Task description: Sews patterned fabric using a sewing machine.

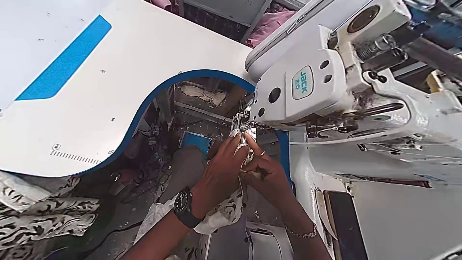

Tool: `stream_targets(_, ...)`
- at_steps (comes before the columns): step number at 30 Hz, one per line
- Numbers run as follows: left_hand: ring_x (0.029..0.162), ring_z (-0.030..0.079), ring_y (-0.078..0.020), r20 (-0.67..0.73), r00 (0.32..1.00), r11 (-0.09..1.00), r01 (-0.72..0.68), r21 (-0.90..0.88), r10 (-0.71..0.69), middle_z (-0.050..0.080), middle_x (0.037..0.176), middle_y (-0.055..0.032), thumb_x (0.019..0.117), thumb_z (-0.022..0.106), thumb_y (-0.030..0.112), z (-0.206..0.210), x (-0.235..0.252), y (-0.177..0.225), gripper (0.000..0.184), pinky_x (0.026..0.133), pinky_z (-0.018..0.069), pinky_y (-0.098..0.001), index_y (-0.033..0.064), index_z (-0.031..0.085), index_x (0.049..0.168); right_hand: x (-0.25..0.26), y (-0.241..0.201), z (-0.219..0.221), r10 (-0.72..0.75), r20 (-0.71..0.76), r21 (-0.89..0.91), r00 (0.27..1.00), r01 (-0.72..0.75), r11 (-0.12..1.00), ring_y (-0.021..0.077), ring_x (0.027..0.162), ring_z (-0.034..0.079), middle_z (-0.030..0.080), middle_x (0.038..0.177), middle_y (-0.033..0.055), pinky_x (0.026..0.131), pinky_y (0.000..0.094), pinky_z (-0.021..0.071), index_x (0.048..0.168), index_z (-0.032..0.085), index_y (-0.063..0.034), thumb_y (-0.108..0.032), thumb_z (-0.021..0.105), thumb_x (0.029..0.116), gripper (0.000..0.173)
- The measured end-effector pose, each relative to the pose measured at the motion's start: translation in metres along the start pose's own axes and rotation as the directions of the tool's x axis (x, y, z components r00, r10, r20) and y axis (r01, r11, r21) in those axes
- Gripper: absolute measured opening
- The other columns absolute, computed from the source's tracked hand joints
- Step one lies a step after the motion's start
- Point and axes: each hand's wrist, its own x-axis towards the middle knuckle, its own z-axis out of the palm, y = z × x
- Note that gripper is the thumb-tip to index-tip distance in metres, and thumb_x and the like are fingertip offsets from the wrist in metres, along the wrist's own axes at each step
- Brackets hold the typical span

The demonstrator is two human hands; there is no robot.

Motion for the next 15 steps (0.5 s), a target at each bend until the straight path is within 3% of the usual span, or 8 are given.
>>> stream_targets(2,0.131,0.058,-0.0436,-0.004,1.0,1.0,0.005,-0.009,-0.005,0.058,0.141,-0.0266,0.0857,0.062,-0.005,-0.001,0.001,0.001,0.034,0.102,0.0532,-0.0469,-0.0013,0.065,0.119,0.001,-0.001,0.001,0.006,-0.004,0.007,1.0,-0.006,1.0,-0.0015,0.112,0.063,0.052,0.151,0.0193,0.088,0.0137,0.0518,0.074,0.068,-0.0041,-0.014,0.075,0.0821,0.014)
stream_targets(5,0.133,0.056,-0.0419,0.008,1.0,1.0,0.011,-0.016,-0.011,0.056,0.144,-0.0261,0.0859,0.061,-0.007,-0.002,0.002,-0.001,0.033,0.105,0.0518,-0.044,-0.0012,0.066,0.118,0.001,-0.004,0.007,0.008,-0.049,-0.011,0.999,-0.009,1.0,-0.0026,0.11,0.063,0.053,0.151,0.0188,0.086,0.0126,0.0521,0.076,0.069,-0.0043,-0.014,0.074,0.0816,0.013)
stream_targets(7,0.132,0.057,-0.0425,0.024,0.999,0.999,0.026,-0.041,-0.025,0.056,0.143,-0.0278,0.0886,0.062,-0.005,-0.003,0.005,-0.002,0.033,0.105,0.0512,-0.0449,-0.0032,0.064,0.122,0.0,-0.009,0.013,0.014,-0.084,-0.127,0.996,-0.024,0.992,-0.0015,0.106,0.064,0.054,0.149,0.0188,0.084,0.0136,0.0521,0.08,0.069,-0.0059,-0.019,0.069,0.0852,0.014)
stream_targets(9,0.128,0.059,-0.0448,0.006,0.999,0.997,0.034,-0.073,-0.034,0.057,0.14,-0.0302,0.0887,0.063,-0.004,-0.002,0.011,-0.005,0.033,0.102,0.0524,-0.0487,-0.0059,0.064,0.122,-0.001,-0.016,0.027,-0.031,-0.172,-0.316,0.985,-0.025,0.948,0.0034,0.092,0.065,0.058,0.143,0.0213,0.073,0.0176,0.052,0.087,0.071,-0.0052,-0.02,0.063,0.0897,0.017)
stream_targets(11,0.122,0.062,-0.0455,-0.079,0.996,0.996,0.035,-0.087,-0.042,0.06,0.134,-0.031,0.0898,0.061,-0.004,0.005,0.019,-0.008,0.03,0.099,0.053,-0.0513,-0.0077,0.064,0.119,-0.002,-0.025,0.035,-0.137,-0.239,-0.524,0.961,-0.009,0.851,0.0136,0.08,0.067,0.064,0.129,0.0241,0.064,0.0245,0.0539,0.095,0.074,-0.0034,-0.018,0.061,0.0934,0.02)
stream_targets(13,0.112,0.065,-0.0403,-0.112,0.986,0.99,0.112,-0.09,-0.122,0.066,0.118,-0.0246,0.0922,0.059,0.002,0.005,0.014,-0.004,0.032,0.095,0.053,-0.0521,-0.0076,0.063,0.122,-0.012,-0.032,0.038,-0.193,-0.291,-0.632,0.937,-0.036,0.774,0.0226,0.077,0.069,0.071,0.1,0.0191,0.062,0.0323,0.0556,0.099,0.076,-0.0014,-0.017,0.061,0.0925,0.023)
stream_targets(15,0.086,0.066,-0.0285,0.045,0.954,0.941,0.3,-0.154,-0.297,0.067,0.09,-0.0136,0.1015,0.056,0.021,-0.017,-0.005,0.018,0.036,0.081,0.0537,-0.0487,-0.0046,0.062,0.126,-0.039,-0.046,0.024,-0.086,-0.267,-0.687,0.96,-0.127,0.716,0.0319,0.073,0.071,0.072,0.085,0.0184,0.062,0.0468,0.0562,0.097,0.076,0.0024,-0.013,0.065,0.0876,0.022)
